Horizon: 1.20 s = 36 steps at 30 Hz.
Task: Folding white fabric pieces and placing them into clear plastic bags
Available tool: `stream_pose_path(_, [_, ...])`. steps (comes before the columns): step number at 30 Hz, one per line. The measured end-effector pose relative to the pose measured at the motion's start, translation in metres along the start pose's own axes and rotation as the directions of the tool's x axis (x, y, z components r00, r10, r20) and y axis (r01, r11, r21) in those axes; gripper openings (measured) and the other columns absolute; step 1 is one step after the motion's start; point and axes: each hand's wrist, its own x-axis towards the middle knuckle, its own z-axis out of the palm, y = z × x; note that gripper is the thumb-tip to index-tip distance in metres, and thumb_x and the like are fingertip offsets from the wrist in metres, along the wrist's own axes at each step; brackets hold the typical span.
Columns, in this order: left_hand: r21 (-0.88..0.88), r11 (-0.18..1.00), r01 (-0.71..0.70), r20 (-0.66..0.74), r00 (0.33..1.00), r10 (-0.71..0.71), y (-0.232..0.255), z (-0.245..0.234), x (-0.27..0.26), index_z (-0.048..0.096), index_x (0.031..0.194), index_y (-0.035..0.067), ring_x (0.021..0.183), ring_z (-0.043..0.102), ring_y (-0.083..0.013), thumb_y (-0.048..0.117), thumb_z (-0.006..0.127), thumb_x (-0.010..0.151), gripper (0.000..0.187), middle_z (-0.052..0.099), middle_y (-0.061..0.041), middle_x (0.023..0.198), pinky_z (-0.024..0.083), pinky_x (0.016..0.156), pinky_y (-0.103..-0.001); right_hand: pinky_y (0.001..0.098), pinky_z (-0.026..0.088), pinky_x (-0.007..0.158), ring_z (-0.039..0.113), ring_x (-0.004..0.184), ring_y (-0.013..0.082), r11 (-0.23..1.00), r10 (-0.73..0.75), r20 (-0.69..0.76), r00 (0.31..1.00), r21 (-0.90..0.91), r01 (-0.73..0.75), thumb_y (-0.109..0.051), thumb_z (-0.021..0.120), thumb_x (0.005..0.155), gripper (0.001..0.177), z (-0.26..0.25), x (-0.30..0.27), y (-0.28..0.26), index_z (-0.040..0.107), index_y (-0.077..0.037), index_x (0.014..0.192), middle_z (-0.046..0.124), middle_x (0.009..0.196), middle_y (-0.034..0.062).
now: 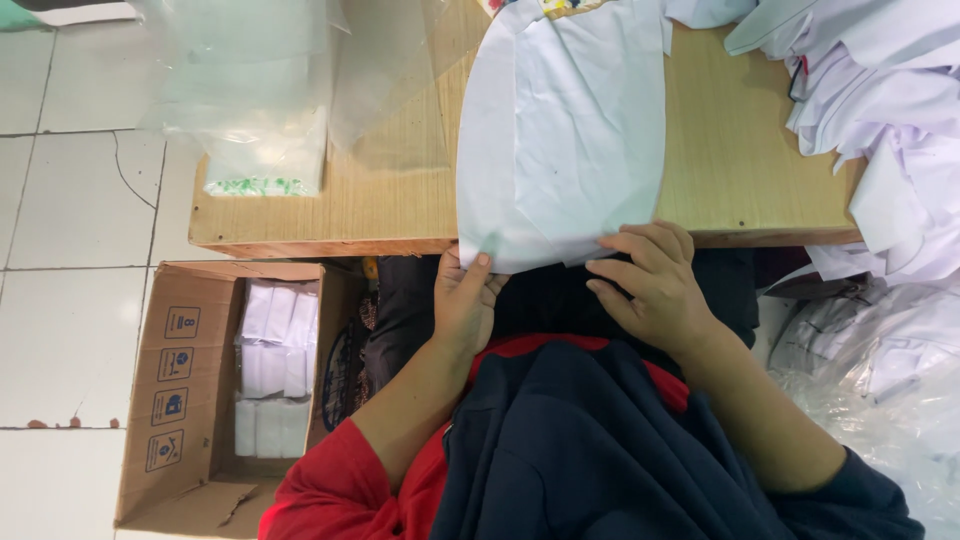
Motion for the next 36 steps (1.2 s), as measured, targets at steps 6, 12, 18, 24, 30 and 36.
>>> stream_pose_path(6, [0.107, 0.992, -0.064, 0.025, 0.998, 0.062, -0.008, 0.006, -0.001, 0.053, 0.108, 0.006, 0.086, 0.075, -0.0214, 0.009, 0.071, 0.097, 0.021, 0.068, -0.009, 0.098, 0.068, 0.081, -0.037, 0.0504, 0.038, 0.111, 0.06, 0.129, 0.0376, 0.999, -0.01, 0.1, 0.995, -0.039, 0.014, -0.045, 0.076, 0.093, 0.046, 0.02, 0.007, 0.019, 0.073, -0.013, 0.126, 0.068, 0.136, 0.013])
stream_pose_path(12, [0.411, 0.86, -0.301, 0.164, 0.953, 0.255, -0.016, -0.005, 0.011, 0.065, 0.103, 0.003, 0.07, 0.075, -0.0167, 0.004, 0.074, 0.094, 0.012, 0.069, -0.008, 0.078, 0.064, 0.066, -0.028, 0.0447, 0.036, 0.113, 0.058, 0.132, 0.0353, 0.998, 0.011, 0.105, 0.994, 0.062, -0.018, -0.043, 0.082, 0.089, 0.047, 0.027, 0.003, 0.025, 0.075, -0.013, 0.124, 0.067, 0.138, 0.0107])
stream_pose_path(18, [0.651, 0.591, -0.477, 0.313, 0.877, 0.364, -0.017, -0.005, 0.025, 0.076, 0.103, 0.009, 0.07, 0.073, -0.0123, 0.014, 0.082, 0.087, 0.018, 0.072, -0.002, 0.072, 0.059, 0.063, -0.027, 0.0438, 0.042, 0.108, 0.061, 0.128, 0.0364, 0.993, 0.001, 0.081, 0.997, 0.118, -0.01, -0.036, 0.087, 0.086, 0.044, 0.027, 0.003, 0.026, 0.077, -0.011, 0.119, 0.07, 0.132, 0.0117])
stream_pose_path(24, [0.69, 0.386, -0.612, 0.475, 0.785, 0.397, -0.026, 0.015, 0.03, 0.08, 0.105, 0.016, 0.081, 0.072, -0.0208, 0.016, 0.082, 0.084, 0.021, 0.073, -0.002, 0.077, 0.059, 0.076, -0.033, 0.0425, 0.042, 0.108, 0.061, 0.129, 0.0346, 0.989, -0.016, 0.094, 0.995, 0.151, 0.002, -0.034, 0.088, 0.083, 0.043, 0.028, -0.001, 0.038, 0.077, -0.013, 0.118, 0.07, 0.132, 0.0103])
stream_pose_path(30, [0.698, 0.052, -0.715, 0.671, 0.677, 0.304, -0.019, 0.029, 0.019, 0.079, 0.1, 0.015, 0.08, 0.073, -0.0294, 0.014, 0.078, 0.085, 0.015, 0.073, -0.007, 0.075, 0.06, 0.075, -0.039, 0.0443, 0.046, 0.104, 0.064, 0.122, 0.0362, 0.992, -0.033, 0.082, 0.996, 0.127, 0.022, -0.032, 0.09, 0.08, 0.042, 0.031, -0.002, 0.039, 0.078, -0.014, 0.116, 0.071, 0.129, 0.0097])
stream_pose_path(36, [0.748, -0.168, -0.643, 0.66, 0.746, 0.085, -0.007, 0.033, 0.011, 0.078, 0.115, 0.017, 0.1, 0.073, -0.033, 0.027, 0.075, 0.09, 0.027, 0.076, -0.013, 0.096, 0.059, 0.09, -0.044, 0.0464, 0.047, 0.101, 0.066, 0.118, 0.0368, 0.995, -0.057, 0.053, 0.997, 0.085, 0.053, -0.029, 0.09, 0.077, 0.043, 0.031, -0.005, 0.04, 0.077, -0.013, 0.114, 0.072, 0.126, 0.0107])
